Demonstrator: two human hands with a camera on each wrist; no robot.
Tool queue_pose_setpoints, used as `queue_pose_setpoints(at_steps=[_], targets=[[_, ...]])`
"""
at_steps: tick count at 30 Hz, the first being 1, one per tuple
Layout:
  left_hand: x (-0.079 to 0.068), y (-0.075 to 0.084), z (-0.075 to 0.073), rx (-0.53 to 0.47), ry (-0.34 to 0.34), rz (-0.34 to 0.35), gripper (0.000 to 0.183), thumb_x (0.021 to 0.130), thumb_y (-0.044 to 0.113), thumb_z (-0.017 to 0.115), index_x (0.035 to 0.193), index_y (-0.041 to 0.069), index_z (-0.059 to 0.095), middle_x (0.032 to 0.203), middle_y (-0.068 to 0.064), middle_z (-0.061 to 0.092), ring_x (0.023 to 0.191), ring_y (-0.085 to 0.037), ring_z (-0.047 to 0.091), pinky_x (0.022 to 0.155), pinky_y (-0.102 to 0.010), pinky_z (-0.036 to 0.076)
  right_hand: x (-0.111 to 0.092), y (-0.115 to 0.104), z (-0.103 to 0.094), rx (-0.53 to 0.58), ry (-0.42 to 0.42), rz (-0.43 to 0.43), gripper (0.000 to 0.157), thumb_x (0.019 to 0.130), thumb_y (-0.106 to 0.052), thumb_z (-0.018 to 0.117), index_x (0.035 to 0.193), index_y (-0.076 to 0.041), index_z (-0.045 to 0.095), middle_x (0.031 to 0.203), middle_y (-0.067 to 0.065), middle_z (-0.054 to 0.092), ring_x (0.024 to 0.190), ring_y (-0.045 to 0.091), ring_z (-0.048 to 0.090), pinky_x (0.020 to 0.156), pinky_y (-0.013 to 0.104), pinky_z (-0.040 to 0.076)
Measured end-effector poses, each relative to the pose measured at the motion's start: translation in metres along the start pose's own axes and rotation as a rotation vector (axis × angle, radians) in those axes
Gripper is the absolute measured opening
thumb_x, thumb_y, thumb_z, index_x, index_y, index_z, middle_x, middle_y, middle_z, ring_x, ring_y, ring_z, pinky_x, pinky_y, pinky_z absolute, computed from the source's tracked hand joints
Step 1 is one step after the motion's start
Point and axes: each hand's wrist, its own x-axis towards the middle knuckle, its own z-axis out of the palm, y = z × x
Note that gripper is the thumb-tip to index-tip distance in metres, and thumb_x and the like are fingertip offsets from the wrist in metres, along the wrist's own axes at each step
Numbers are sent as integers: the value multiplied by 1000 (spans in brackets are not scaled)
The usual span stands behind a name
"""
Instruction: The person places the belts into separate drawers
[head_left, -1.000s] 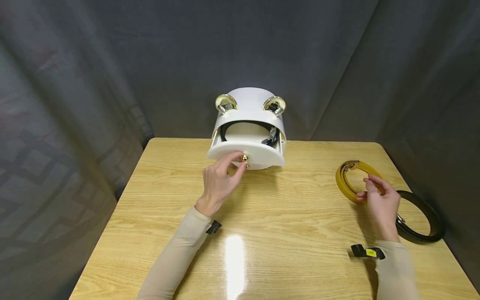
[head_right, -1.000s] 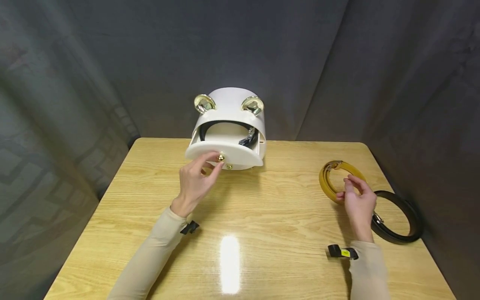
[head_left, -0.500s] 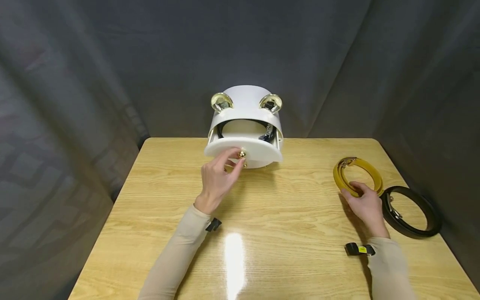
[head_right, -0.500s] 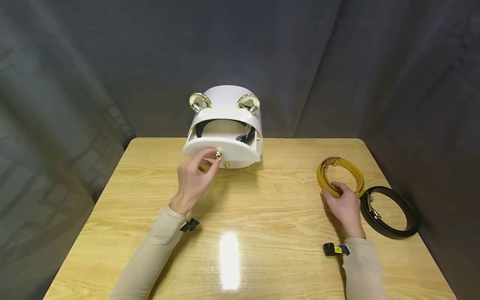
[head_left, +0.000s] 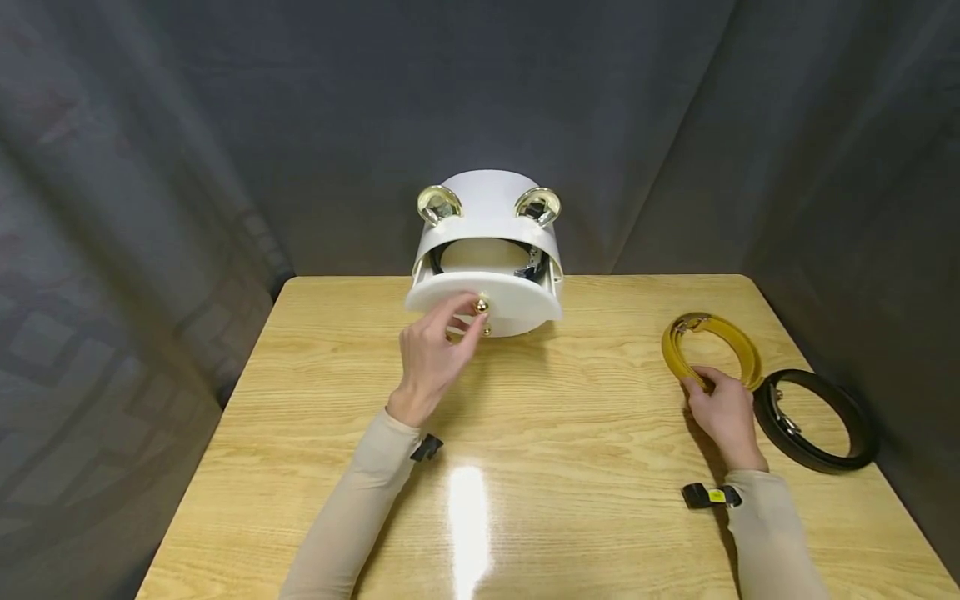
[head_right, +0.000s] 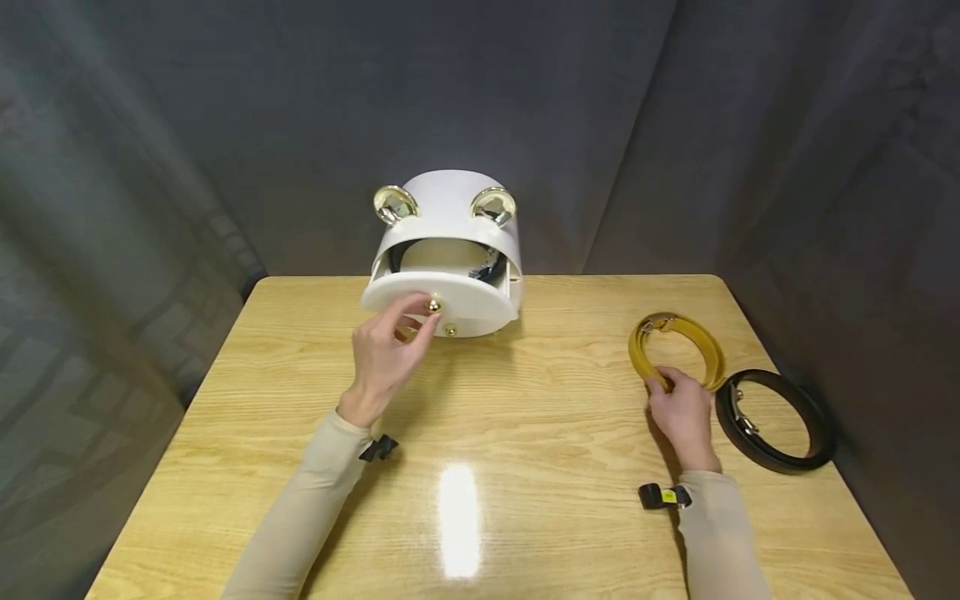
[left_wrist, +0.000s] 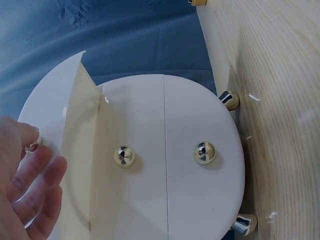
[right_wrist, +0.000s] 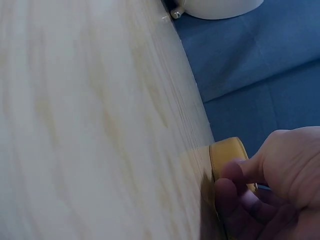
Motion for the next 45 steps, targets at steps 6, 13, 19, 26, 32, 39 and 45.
queue_pose_setpoints(at_steps=[6,13,19,26,32,39,45], targets=[[3,0,0,-9,0,-11,22,96,14,79,114,3,74,95,-13,82,65,-26,78,56,-29,62,-1,-3,2,-27,-27,-36,38,108,-12,56,139,9,63,132,39,65,124,60,59,104,71,46],[5,0,-1,-2,-5,-15,21,96,17,79,113,5,74,95,-11,82,67,-24,79,57,-29,62,-1,-4,2,-27,-75,-15,45,110,-20,54,144,8,59,138,40,61,127,61,56,106,70,45],[5,-1,-1,3,-16,-11,21,97,18,79,113,6,75,95,-10,83,66,-22,78,56,-30,62,-3,-4,2,-35,-29,18,47,108,-29,60,139,6,64,136,36,65,127,57,58,106,67,45],[5,-2,-1,10,-12,-10,21,96,18,79,113,6,75,94,-10,83,65,-22,78,56,-29,62,-4,-4,1,-22,-14,39,44,108,-25,61,137,7,65,135,36,65,127,58,57,106,70,45],[6,-2,-1,11,-10,-6,21,97,18,79,114,7,75,95,-9,83,67,-20,78,57,-26,61,-5,-1,3,-43,30,51,44,105,-29,68,133,5,70,129,34,70,118,58,62,96,69,48],[5,-2,0,11,-8,-12,21,97,18,79,114,7,75,95,-8,83,67,-19,78,57,-25,61,-7,0,2,-58,31,28,48,104,-35,69,130,5,71,125,34,72,114,58,64,94,68,50],[6,-2,1,7,-4,-15,21,96,18,80,113,7,75,95,-8,83,68,-17,78,57,-24,61,-6,2,-4,-41,-20,0,42,104,-26,65,133,5,69,126,35,70,113,57,62,91,67,48]])
